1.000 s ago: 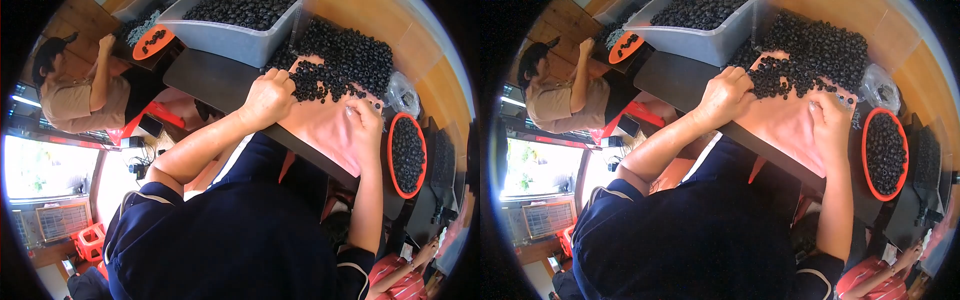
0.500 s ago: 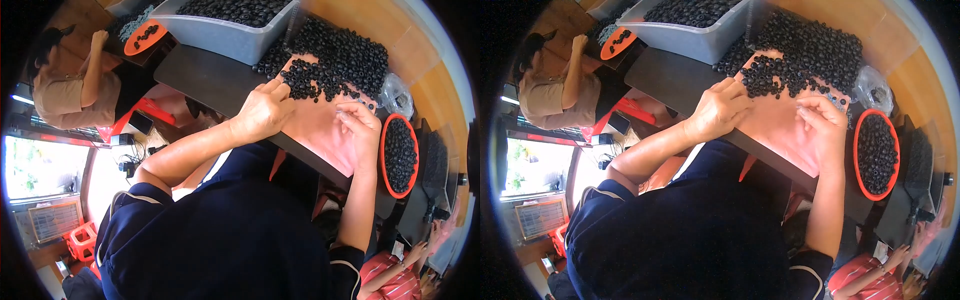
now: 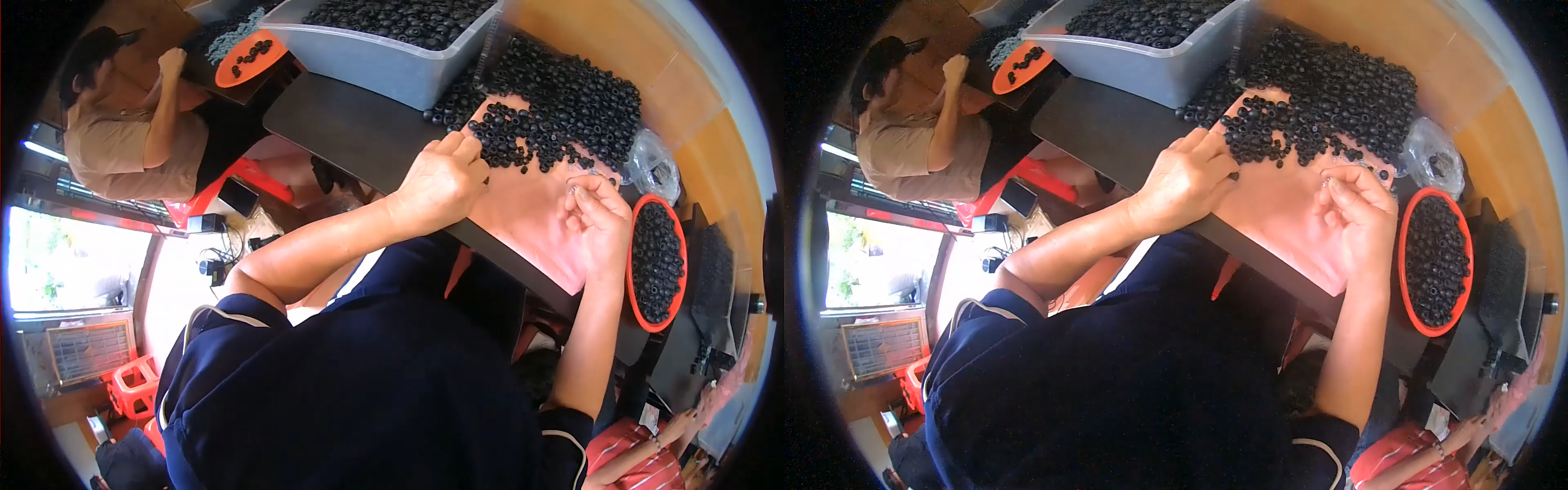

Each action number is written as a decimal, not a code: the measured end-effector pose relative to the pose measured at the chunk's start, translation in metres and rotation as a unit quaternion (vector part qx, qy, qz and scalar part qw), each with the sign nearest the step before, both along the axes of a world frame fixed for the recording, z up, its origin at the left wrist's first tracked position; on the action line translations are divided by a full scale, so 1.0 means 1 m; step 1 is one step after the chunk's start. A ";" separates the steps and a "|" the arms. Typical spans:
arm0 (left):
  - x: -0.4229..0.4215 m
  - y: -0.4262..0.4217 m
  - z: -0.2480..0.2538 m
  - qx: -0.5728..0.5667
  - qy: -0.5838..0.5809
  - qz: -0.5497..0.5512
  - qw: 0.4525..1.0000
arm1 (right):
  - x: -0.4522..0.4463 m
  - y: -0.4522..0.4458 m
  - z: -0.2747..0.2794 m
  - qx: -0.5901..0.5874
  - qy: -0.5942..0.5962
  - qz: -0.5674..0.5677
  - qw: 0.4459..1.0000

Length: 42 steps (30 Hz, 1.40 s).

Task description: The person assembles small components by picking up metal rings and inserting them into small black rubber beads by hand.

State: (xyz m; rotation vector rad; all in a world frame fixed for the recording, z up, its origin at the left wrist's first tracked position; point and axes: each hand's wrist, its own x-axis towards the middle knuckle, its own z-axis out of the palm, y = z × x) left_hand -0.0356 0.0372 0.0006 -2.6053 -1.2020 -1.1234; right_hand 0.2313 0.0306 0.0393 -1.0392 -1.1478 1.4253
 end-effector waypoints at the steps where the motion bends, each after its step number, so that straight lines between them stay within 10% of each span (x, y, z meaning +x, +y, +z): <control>1: 0.000 0.000 0.001 -0.005 0.015 0.008 1.000 | 0.000 -0.001 0.001 0.005 -0.015 -0.001 1.000; 17: -0.001 0.001 0.003 -0.093 -0.051 -0.055 0.993 | -0.015 -0.011 -0.003 0.077 -0.097 -0.007 0.992; 26: 0.017 -0.026 0.033 -0.581 -0.366 -0.164 0.708 | -0.054 -0.030 -0.006 0.103 -0.057 -0.022 0.993; 32: 0.020 -0.024 0.019 -0.627 -0.472 -0.213 0.583 | -0.056 -0.036 -0.005 0.088 -0.064 -0.032 0.994; 42: 0.022 -0.027 0.017 -0.632 -0.482 -0.242 0.556 | -0.058 -0.045 0.002 0.095 -0.107 -0.056 0.988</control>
